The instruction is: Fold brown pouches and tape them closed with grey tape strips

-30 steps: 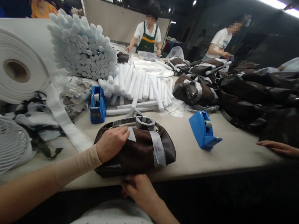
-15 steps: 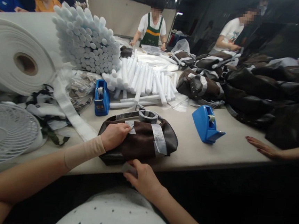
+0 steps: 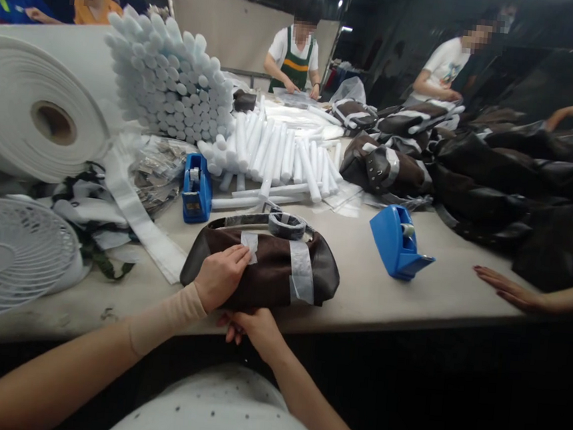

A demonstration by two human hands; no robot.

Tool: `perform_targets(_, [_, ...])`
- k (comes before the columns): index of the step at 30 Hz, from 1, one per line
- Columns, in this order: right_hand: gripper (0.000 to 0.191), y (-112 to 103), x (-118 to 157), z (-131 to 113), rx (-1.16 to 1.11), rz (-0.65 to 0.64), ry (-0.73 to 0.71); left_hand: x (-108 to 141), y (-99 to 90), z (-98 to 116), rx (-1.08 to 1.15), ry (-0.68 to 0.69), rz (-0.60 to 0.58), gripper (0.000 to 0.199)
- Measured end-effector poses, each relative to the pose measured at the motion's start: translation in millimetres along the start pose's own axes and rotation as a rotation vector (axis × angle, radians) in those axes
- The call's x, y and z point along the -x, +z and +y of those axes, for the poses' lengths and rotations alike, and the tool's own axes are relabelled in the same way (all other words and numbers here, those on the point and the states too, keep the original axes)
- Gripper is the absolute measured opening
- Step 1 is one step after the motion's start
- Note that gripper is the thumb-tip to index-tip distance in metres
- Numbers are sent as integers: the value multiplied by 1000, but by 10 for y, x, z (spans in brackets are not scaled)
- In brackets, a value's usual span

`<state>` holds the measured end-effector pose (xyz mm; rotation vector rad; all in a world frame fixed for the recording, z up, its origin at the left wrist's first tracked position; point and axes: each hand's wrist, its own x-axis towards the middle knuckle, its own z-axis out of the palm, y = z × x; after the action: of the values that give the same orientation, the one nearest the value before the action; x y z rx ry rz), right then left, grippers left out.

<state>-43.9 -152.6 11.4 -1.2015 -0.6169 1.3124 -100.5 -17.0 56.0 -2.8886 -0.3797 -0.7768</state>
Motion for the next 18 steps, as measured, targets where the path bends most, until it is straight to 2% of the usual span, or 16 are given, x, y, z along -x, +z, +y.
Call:
perform_targets(3, [28,-35,152,44,141,21,-13,127,82,-18,64,43,215,25])
perform_targets(7, [22,-40,471,26,369,88,-70,149,39,-55,196,110,318,22])
perform_targets(12, [44,-8,738,-5,597,260,-226,160,40,-88,253,90,278,21])
perform_targets(15, [33,36,799,-44,718,160,-303,185,65,-90,274,37,212,22])
perform_targets(17, [26,82,822,-125,774,45,-295,197,68,-88,288,7,172,23])
perform_targets(18, [30,108,831,-184,804,-20,-279,200,66,-88,293,-2,162,23])
